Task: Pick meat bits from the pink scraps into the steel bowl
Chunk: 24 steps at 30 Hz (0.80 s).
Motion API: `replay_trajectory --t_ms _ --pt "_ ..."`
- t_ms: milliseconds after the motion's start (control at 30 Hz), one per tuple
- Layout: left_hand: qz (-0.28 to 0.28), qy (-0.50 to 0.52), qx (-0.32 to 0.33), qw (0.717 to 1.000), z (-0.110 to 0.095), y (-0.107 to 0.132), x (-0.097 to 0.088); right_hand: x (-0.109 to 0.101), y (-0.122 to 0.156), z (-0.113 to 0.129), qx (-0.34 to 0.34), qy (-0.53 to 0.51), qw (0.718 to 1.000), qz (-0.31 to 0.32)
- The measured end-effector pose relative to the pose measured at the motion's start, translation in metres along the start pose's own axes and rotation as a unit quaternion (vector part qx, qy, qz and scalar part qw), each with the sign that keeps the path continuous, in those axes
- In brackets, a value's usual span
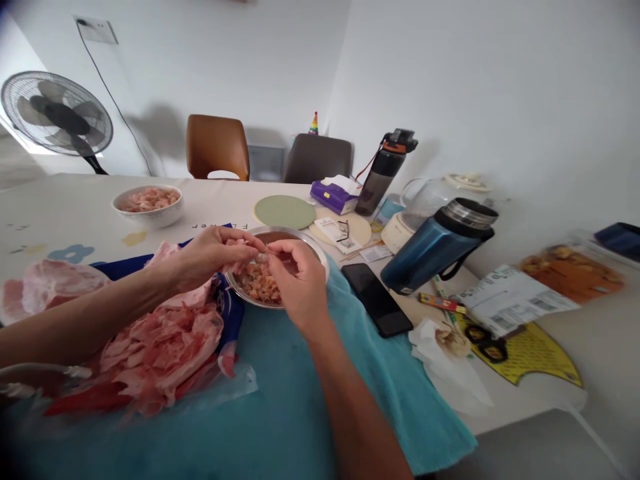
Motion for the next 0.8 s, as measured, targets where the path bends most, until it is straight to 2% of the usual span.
replay_trajectory --t_ms 167,333,467,633,733,800 --pt "-0.023 -0.059 0.038 0.997 -0.002 0.001 -0.001 0.001 0.001 0.005 -0.074 0.067 0.995 0.006" --pt "-0.014 -0.101 0.067 0.993 -0.001 -0.001 -0.001 0.003 0.002 0.01 -0.111 0.117 0.987 0.014" --pt "-0.008 -0.147 0.086 0.985 -0.002 -0.001 -0.001 0.006 0.003 0.011 -0.112 0.145 0.982 0.042" --pt "-0.034 -0.226 0.151 0.962 -0.006 0.002 0.0 0.01 0.004 0.008 -0.111 0.18 0.975 0.073" --pt "-0.055 -0.256 0.16 0.952 -0.006 0.004 -0.001 0.011 0.005 0.006 -0.1 0.181 0.975 0.076" --pt "-0.046 -0.244 0.155 0.956 -0.005 0.004 -0.001 0.012 0.005 0.006 -0.096 0.172 0.978 0.073"
Point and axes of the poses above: each hand's wrist, its own y-axis away from the middle knuckle, its own x-axis out of the palm, z = x × y, the point moved 5 cm from there along -y, towards the middle knuckle, and after that the axes turned 6 degrees about -z, right-handed, at the moved point
